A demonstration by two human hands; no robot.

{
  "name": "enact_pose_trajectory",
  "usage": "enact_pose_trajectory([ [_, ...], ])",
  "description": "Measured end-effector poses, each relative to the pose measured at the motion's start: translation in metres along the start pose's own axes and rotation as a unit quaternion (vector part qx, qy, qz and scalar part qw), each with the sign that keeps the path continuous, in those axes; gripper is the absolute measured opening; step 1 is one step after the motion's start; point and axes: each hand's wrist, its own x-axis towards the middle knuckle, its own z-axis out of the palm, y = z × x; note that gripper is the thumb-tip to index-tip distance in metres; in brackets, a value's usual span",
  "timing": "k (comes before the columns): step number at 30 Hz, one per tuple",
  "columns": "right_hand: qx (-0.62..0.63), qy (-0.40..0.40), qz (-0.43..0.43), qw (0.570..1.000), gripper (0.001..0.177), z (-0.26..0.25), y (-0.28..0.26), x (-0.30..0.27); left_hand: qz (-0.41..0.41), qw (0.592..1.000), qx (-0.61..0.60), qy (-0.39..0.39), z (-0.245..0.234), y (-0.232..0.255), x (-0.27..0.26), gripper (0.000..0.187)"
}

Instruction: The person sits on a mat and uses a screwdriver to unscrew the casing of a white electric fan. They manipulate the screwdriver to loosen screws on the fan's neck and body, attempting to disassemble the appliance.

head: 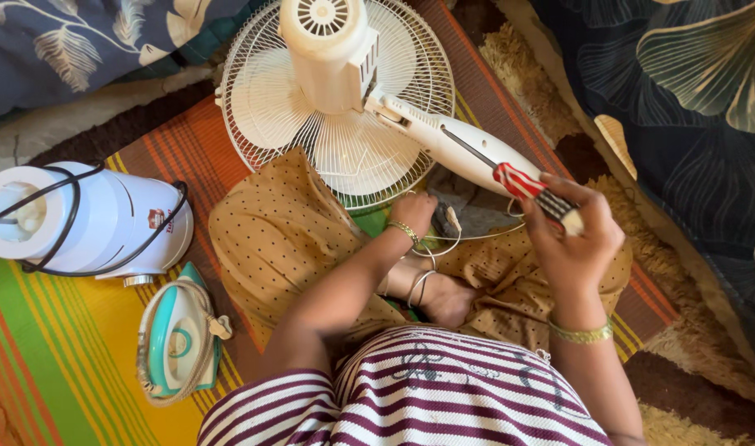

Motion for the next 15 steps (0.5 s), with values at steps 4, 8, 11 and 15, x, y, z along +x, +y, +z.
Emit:
enact_pose_trajectory([
  [4,-0.021,-0.020,0.007,1.000,0.030,0.020,-0.012,0.022,-0.025,0.962,-0.270,0.030,-0.014,-0.014,-0.002,0.018],
  [8,-0.071,-0.032,0.004,0.997,0.029,0.026,-0.024,0.034,-0.175,0.689,-0.702,-0.031,-0.014,-0.032,0.024,0.025],
  [11,-0.099,-0.040,0.007,0.994,0.030,0.026,-0.038,0.043,-0.276,0.453,-0.845,-0.070,-0.020,-0.032,0.043,0.026],
  [15,-0.127,-0.069,-0.002,0.990,0.028,0.028,-0.056,0.054,-0.250,0.441,-0.861,-0.043,-0.046,-0.022,0.041,0.045],
])
